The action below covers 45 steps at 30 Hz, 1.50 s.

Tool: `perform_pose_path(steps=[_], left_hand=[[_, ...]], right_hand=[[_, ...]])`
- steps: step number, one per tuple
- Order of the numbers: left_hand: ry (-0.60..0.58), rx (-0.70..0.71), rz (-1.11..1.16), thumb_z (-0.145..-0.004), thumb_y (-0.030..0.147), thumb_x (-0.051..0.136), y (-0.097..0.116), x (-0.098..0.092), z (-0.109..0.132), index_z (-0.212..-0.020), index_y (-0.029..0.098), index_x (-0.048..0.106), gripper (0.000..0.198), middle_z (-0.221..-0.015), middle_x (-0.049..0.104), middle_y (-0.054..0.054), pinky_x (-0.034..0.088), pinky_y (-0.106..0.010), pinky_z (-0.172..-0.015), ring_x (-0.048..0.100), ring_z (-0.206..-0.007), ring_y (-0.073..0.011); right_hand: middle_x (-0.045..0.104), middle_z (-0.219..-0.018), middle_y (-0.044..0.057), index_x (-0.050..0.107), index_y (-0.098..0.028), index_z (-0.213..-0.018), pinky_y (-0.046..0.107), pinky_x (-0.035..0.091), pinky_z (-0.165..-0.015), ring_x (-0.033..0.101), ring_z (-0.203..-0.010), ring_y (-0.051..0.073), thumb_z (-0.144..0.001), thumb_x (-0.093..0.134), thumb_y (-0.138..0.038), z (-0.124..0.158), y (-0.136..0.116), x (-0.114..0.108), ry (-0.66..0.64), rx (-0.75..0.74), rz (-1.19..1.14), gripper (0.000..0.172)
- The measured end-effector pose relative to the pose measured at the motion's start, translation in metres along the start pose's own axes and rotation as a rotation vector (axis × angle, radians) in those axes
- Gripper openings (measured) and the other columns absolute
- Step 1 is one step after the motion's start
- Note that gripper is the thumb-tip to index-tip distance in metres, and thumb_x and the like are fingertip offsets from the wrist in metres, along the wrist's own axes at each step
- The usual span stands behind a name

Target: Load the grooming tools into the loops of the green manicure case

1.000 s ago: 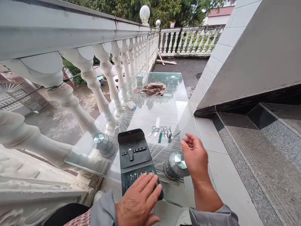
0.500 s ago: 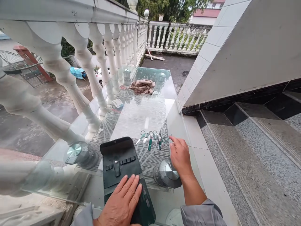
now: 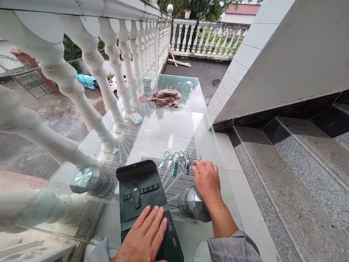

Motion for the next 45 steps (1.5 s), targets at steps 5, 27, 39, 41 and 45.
perform_pose_path(steps=[5, 27, 39, 41, 45], left_hand=[[-0.012, -0.023, 0.004, -0.075, 0.075, 0.044, 0.002, 0.005, -0.001, -0.116, 0.005, 0.057, 0.083, -0.123, 0.056, -0.023, 0.034, -0.051, -0.101, 0.05, -0.117, -0.0358], [0.03, -0.056, -0.007, -0.068, 0.077, 0.05, 0.003, 0.004, -0.003, -0.109, 0.009, 0.06, 0.08, -0.12, 0.06, -0.017, 0.04, -0.047, -0.1, 0.049, -0.119, -0.032], [0.078, -0.07, 0.027, -0.073, 0.072, 0.052, 0.0, 0.003, -0.004, -0.109, 0.01, 0.06, 0.073, -0.118, 0.061, -0.016, 0.038, -0.044, -0.101, 0.053, -0.116, -0.0307], [0.122, -0.07, 0.031, -0.073, 0.072, 0.052, -0.001, 0.001, -0.005, -0.107, 0.011, 0.061, 0.07, -0.117, 0.062, -0.015, 0.038, -0.043, -0.101, 0.054, -0.114, -0.0298], [0.135, -0.045, 0.027, -0.074, 0.071, 0.052, -0.003, 0.0, -0.006, -0.107, 0.01, 0.061, 0.07, -0.116, 0.062, -0.016, 0.038, -0.043, -0.101, 0.055, -0.113, -0.0304]], right_hand=[[0.06, -0.094, 0.01, 0.064, -0.018, -0.104, 0.037, 0.041, -0.08, 0.047, -0.091, 0.025, -0.082, 0.053, -0.04, 0.002, -0.013, 0.003, -0.029, -0.018, 0.033, 0.034], [0.065, -0.087, 0.004, 0.062, -0.02, -0.104, 0.029, 0.038, -0.061, 0.058, -0.073, 0.019, -0.077, 0.04, -0.022, 0.012, -0.016, 0.001, -0.228, 0.116, 0.16, 0.035], [0.068, -0.084, 0.004, 0.066, -0.023, -0.091, 0.031, 0.044, -0.068, 0.061, -0.076, 0.02, -0.08, 0.045, -0.04, 0.008, -0.01, -0.009, -0.198, 0.106, -0.162, 0.029], [0.068, -0.093, 0.005, 0.066, -0.023, -0.09, 0.032, 0.044, -0.073, 0.061, -0.084, 0.02, -0.081, 0.043, -0.04, 0.002, -0.003, -0.013, -0.111, 0.183, -0.183, 0.03], [0.064, -0.082, 0.005, 0.063, -0.022, -0.08, 0.031, 0.041, -0.064, 0.058, -0.076, 0.02, -0.077, 0.048, -0.046, -0.006, 0.005, -0.009, -0.083, 0.267, -0.05, 0.028]])
Point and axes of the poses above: each hand's wrist, its own z-axis away from the middle knuckle, its own x-axis out of the palm, y = z × x, the point moved 4 cm from there along -z, towards the middle knuckle
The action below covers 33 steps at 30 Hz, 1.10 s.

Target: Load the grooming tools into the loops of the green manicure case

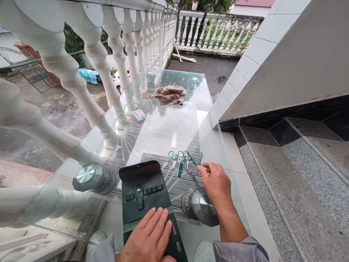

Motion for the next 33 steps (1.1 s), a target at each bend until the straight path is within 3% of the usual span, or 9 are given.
perform_pose_path(steps=[7, 12, 17, 20, 24, 26, 28, 30, 33], left_hand=[[0.001, 0.007, -0.007, -0.073, 0.074, 0.05, 0.001, 0.005, 0.003, -0.108, 0.01, 0.061, 0.073, -0.114, 0.063, -0.016, 0.04, -0.042, -0.099, 0.055, -0.112, -0.0298], [-0.028, -0.053, 0.023, -0.076, 0.072, 0.048, 0.002, 0.007, 0.004, -0.109, 0.011, 0.061, 0.071, -0.117, 0.062, -0.015, 0.042, -0.042, -0.098, 0.054, -0.114, -0.0291], [-0.165, -0.105, 0.203, -0.082, 0.056, 0.056, -0.006, -0.003, 0.0, -0.12, 0.012, 0.055, 0.058, -0.125, 0.057, -0.015, 0.041, -0.045, -0.1, 0.05, -0.118, -0.0289], [-0.123, -0.295, 0.488, -0.089, 0.044, 0.053, -0.02, -0.016, -0.006, -0.13, 0.014, 0.048, 0.052, -0.13, 0.052, -0.015, 0.041, -0.043, -0.1, 0.048, -0.121, -0.027], [-0.028, -0.749, 1.147, -0.084, 0.039, 0.06, -0.04, -0.019, -0.01, -0.136, 0.019, 0.041, 0.059, -0.123, 0.057, -0.014, 0.05, -0.036, -0.084, 0.06, -0.093, -0.02], [0.064, -0.981, 1.507, -0.077, 0.038, 0.067, -0.047, -0.014, -0.01, -0.135, 0.017, 0.042, 0.066, -0.119, 0.057, -0.015, 0.051, -0.03, -0.072, 0.059, -0.077, -0.0148], [0.161, -1.154, 1.698, -0.071, 0.034, 0.073, -0.052, -0.011, -0.009, -0.133, 0.016, 0.044, 0.071, -0.111, 0.06, -0.013, 0.047, -0.025, -0.065, 0.053, -0.064, -0.0084], [0.268, -1.251, 1.786, -0.066, 0.03, 0.078, -0.056, -0.011, -0.009, -0.13, 0.016, 0.047, 0.073, -0.109, 0.061, -0.012, 0.044, -0.022, -0.061, 0.048, -0.059, -0.0051], [0.339, -1.248, 1.84, -0.06, 0.028, 0.083, -0.058, -0.013, -0.01, -0.122, 0.016, 0.055, 0.07, -0.1, 0.062, -0.009, 0.041, -0.019, -0.058, 0.044, -0.055, -0.0033]], right_hand=[[0.059, -0.073, 0.004, 0.052, -0.022, -0.065, 0.03, 0.033, -0.058, 0.054, -0.069, 0.019, -0.079, 0.044, -0.037, 0.002, -0.005, 0.011, -0.028, -0.077, 0.193, 0.023], [0.061, -0.069, 0.004, 0.053, -0.022, -0.06, 0.03, 0.034, -0.058, 0.056, -0.067, 0.019, -0.077, 0.044, -0.037, 0.002, -0.002, 0.005, -0.032, -0.016, 0.171, 0.024], [0.059, -0.053, 0.001, 0.059, -0.021, -0.06, 0.03, 0.04, -0.054, 0.056, -0.049, 0.018, -0.072, 0.053, -0.048, -0.001, 0.006, -0.005, -0.076, 0.199, -0.114, 0.03], [0.058, -0.054, 0.0, 0.063, -0.018, -0.069, 0.028, 0.045, -0.051, 0.056, -0.046, 0.015, -0.069, 0.059, -0.052, 0.011, -0.008, -0.007, -0.118, 0.228, -0.451, 0.034], [0.057, -0.057, -0.002, 0.062, -0.018, -0.072, 0.023, 0.046, -0.046, 0.053, -0.046, 0.011, -0.072, 0.061, -0.049, 0.047, -0.052, -0.005, -0.275, 0.071, -0.653, 0.031], [0.058, -0.058, -0.001, 0.061, -0.019, -0.068, 0.021, 0.044, -0.044, 0.051, -0.045, 0.01, -0.077, 0.059, -0.043, 0.068, -0.076, -0.003, -0.381, -0.102, -0.642, 0.026], [0.057, -0.058, -0.001, 0.059, -0.02, -0.064, 0.02, 0.043, -0.044, 0.051, -0.048, 0.01, -0.079, 0.057, -0.037, 0.085, -0.093, -0.003, -0.401, -0.293, -0.615, 0.023], [0.056, -0.057, -0.001, 0.057, -0.02, -0.063, 0.019, 0.043, -0.045, 0.051, -0.049, 0.01, -0.08, 0.056, -0.031, 0.095, -0.102, -0.003, -0.394, -0.444, -0.592, 0.021], [0.055, -0.057, -0.002, 0.056, -0.02, -0.064, 0.019, 0.042, -0.046, 0.05, -0.05, 0.009, -0.08, 0.055, -0.025, 0.099, -0.104, -0.002, -0.403, -0.561, -0.562, 0.017]])
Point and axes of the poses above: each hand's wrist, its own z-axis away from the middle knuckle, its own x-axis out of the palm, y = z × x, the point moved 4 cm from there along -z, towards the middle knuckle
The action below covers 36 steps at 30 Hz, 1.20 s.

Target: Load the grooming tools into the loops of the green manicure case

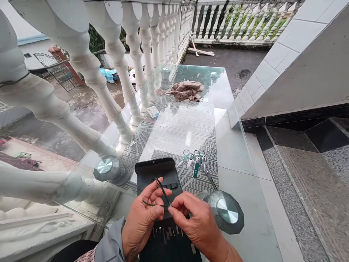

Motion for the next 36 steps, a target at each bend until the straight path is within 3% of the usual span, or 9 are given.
perform_pose_path(steps=[4, 6, 10, 13, 18, 27, 32, 34, 36], left_hand=[[-0.042, 0.017, -0.022, -0.057, 0.029, 0.085, 0.001, 0.004, 0.002, -0.115, 0.016, 0.058, 0.066, -0.088, 0.06, -0.003, 0.038, -0.017, -0.051, 0.043, -0.052, -0.0029], [-0.052, 0.026, -0.055, -0.054, 0.028, 0.086, 0.003, 0.005, 0.004, -0.111, 0.015, 0.058, 0.065, -0.082, 0.058, -0.001, 0.037, -0.016, -0.05, 0.044, -0.053, -0.0041], [-0.078, 0.063, -0.173, -0.053, 0.025, 0.086, 0.006, 0.009, 0.008, -0.105, 0.015, 0.058, 0.06, -0.078, 0.057, 0.001, 0.038, -0.016, -0.052, 0.046, -0.056, -0.0051], [-0.115, 0.082, -0.34, -0.056, 0.019, 0.081, 0.004, 0.013, 0.011, -0.104, 0.016, 0.059, 0.054, -0.077, 0.058, 0.002, 0.035, -0.016, -0.049, 0.045, -0.053, -0.005], [-0.141, 0.1, -0.62, -0.054, 0.0, 0.068, -0.005, 0.017, 0.015, -0.094, 0.016, 0.061, 0.043, -0.07, 0.057, 0.005, 0.033, -0.015, -0.045, 0.044, -0.049, -0.0054], [-0.137, 0.148, -0.699, -0.056, 0.006, 0.076, -0.007, 0.016, 0.018, -0.093, 0.018, 0.061, 0.041, -0.073, 0.058, 0.007, 0.032, -0.015, -0.043, 0.042, -0.047, -0.0039], [-0.185, 0.42, -0.986, -0.076, 0.032, 0.071, -0.004, 0.017, 0.024, -0.122, 0.021, 0.051, 0.051, -0.097, 0.064, -0.001, 0.047, -0.025, -0.059, 0.055, -0.058, -0.0109], [-0.241, 0.574, -1.169, -0.08, 0.034, 0.068, -0.004, 0.021, 0.027, -0.119, 0.019, 0.052, 0.045, -0.101, 0.065, -0.005, 0.05, -0.032, -0.073, 0.06, -0.081, -0.0202], [-0.33, 0.665, -1.341, -0.079, 0.033, 0.068, -0.009, 0.024, 0.029, -0.112, 0.017, 0.056, 0.038, -0.103, 0.065, -0.006, 0.05, -0.035, -0.076, 0.059, -0.085, -0.0222]], right_hand=[[0.055, -0.059, -0.002, 0.057, -0.02, -0.065, 0.02, 0.043, -0.049, 0.051, -0.054, 0.01, -0.08, 0.057, -0.026, 0.0, 0.002, 0.001, -0.136, 0.005, -0.036, 0.017], [0.059, -0.067, 0.0, 0.062, -0.021, -0.079, 0.021, 0.047, -0.052, 0.054, -0.058, 0.011, -0.079, 0.06, -0.03, 0.001, 0.002, -0.001, -0.143, 0.037, -0.081, 0.009], [0.059, -0.106, 0.007, 0.048, -0.026, -0.126, 0.027, 0.053, -0.067, 0.058, -0.075, 0.016, -0.066, 0.072, -0.045, 0.008, 0.001, -0.012, 0.003, 0.057, -0.082, 0.068], [0.054, -0.117, 0.008, 0.042, -0.031, -0.133, 0.03, 0.054, -0.075, 0.058, -0.081, 0.018, -0.054, 0.077, -0.054, 0.012, -0.005, -0.015, -0.046, 0.004, -0.099, 0.089], [0.058, -0.104, 0.006, 0.057, -0.032, -0.116, 0.026, 0.053, -0.069, 0.059, -0.083, 0.019, -0.072, 0.067, -0.046, 0.011, -0.015, -0.016, -0.13, -0.081, -0.165, 0.048], [0.055, -0.084, 0.003, 0.055, -0.028, -0.117, 0.028, 0.052, -0.068, 0.056, -0.071, 0.016, -0.071, 0.071, -0.033, 0.014, -0.016, -0.013, -0.054, -0.105, -0.302, 0.05], [0.054, -0.076, 0.002, 0.061, -0.025, -0.104, 0.024, 0.049, -0.059, 0.053, -0.066, 0.014, -0.073, 0.068, -0.037, 0.009, 0.018, -0.027, 0.201, 0.238, -0.483, 0.034], [0.055, -0.077, 0.002, 0.062, -0.023, -0.098, 0.023, 0.048, -0.057, 0.053, -0.068, 0.013, -0.076, 0.064, -0.042, 0.004, 0.038, -0.034, 0.388, 0.436, -0.553, 0.029], [0.056, -0.078, 0.001, 0.063, -0.021, -0.09, 0.022, 0.046, -0.057, 0.05, -0.064, 0.011, -0.071, 0.068, -0.044, -0.005, 0.051, -0.035, 0.46, 0.545, -0.563, 0.031]])
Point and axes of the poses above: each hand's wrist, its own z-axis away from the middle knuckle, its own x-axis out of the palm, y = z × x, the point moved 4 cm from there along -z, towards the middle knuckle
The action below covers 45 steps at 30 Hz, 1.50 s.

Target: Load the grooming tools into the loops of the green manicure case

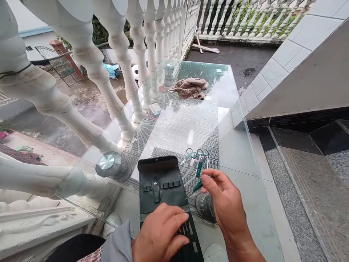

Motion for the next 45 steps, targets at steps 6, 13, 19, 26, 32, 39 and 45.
perform_pose_path(steps=[6, 13, 19, 26, 32, 39, 45], left_hand=[[-0.034, 0.134, -0.317, -0.083, 0.037, 0.063, 0.001, 0.011, 0.002, -0.114, 0.013, 0.056, 0.041, -0.122, 0.059, -0.008, 0.048, -0.036, -0.089, 0.055, -0.104, -0.0251], [-0.04, 0.153, -0.468, -0.089, 0.042, 0.052, 0.001, 0.01, 0.001, -0.118, 0.013, 0.055, 0.041, -0.129, 0.055, -0.008, 0.041, -0.038, -0.099, 0.052, -0.113, -0.0243], [-0.135, 0.189, -0.565, -0.092, 0.046, 0.045, -0.003, 0.019, 0.001, -0.116, 0.011, 0.057, 0.044, -0.13, 0.054, -0.01, 0.037, -0.043, -0.102, 0.048, -0.121, -0.027], [-0.135, 0.187, -0.548, -0.092, 0.049, 0.044, -0.004, 0.017, 0.002, -0.118, 0.011, 0.056, 0.048, -0.131, 0.052, -0.011, 0.035, -0.043, -0.104, 0.045, -0.123, -0.0274], [-0.142, 0.186, -0.557, -0.092, 0.048, 0.045, -0.005, 0.018, 0.003, -0.12, 0.01, 0.055, 0.049, -0.133, 0.051, -0.012, 0.034, -0.043, -0.105, 0.044, -0.125, -0.0275], [-0.132, 0.183, -0.566, -0.091, 0.045, 0.047, -0.003, 0.02, 0.004, -0.12, 0.009, 0.055, 0.047, -0.133, 0.051, -0.013, 0.034, -0.043, -0.104, 0.044, -0.125, -0.027], [-0.141, 0.189, -0.578, -0.092, 0.045, 0.046, -0.002, 0.018, 0.003, -0.12, 0.009, 0.055, 0.047, -0.133, 0.05, -0.014, 0.035, -0.043, -0.104, 0.045, -0.124, -0.0274]], right_hand=[[0.055, -0.071, -0.001, 0.063, -0.018, -0.078, 0.022, 0.044, -0.053, 0.047, -0.062, 0.011, -0.06, 0.074, -0.051, -0.025, 0.0, 0.016, 0.065, 0.025, 0.059, 0.039], [0.053, -0.068, -0.001, 0.062, -0.018, -0.075, 0.023, 0.044, -0.052, 0.046, -0.061, 0.011, -0.061, 0.07, -0.057, -0.037, -0.002, 0.032, 0.062, 0.005, 0.117, 0.043], [0.054, -0.073, 0.001, 0.062, -0.017, -0.072, 0.027, 0.047, -0.056, 0.049, -0.065, 0.013, -0.061, 0.068, -0.059, -0.04, -0.001, 0.045, 0.012, -0.046, 0.308, 0.043], [0.059, -0.089, 0.003, 0.061, -0.019, -0.088, 0.035, 0.049, -0.078, 0.056, -0.08, 0.016, -0.068, 0.068, -0.049, -0.02, 0.017, 0.033, 0.047, -0.074, 0.081, 0.036], [0.058, -0.098, 0.005, 0.059, -0.021, -0.097, 0.04, 0.047, -0.089, 0.058, -0.09, 0.018, -0.069, 0.07, -0.038, -0.011, 0.024, 0.022, -0.049, -0.136, 0.06, 0.034], [0.05, -0.108, 0.005, 0.06, -0.022, -0.096, 0.041, 0.049, -0.094, 0.059, -0.098, 0.02, -0.067, 0.072, -0.035, -0.004, 0.017, 0.012, -0.247, -0.188, 0.227, 0.034], [0.056, -0.105, 0.006, 0.058, -0.022, -0.104, 0.042, 0.049, -0.093, 0.06, -0.097, 0.021, -0.065, 0.074, -0.039, -0.005, 0.015, 0.006, -0.159, -0.173, 0.209, 0.045]])
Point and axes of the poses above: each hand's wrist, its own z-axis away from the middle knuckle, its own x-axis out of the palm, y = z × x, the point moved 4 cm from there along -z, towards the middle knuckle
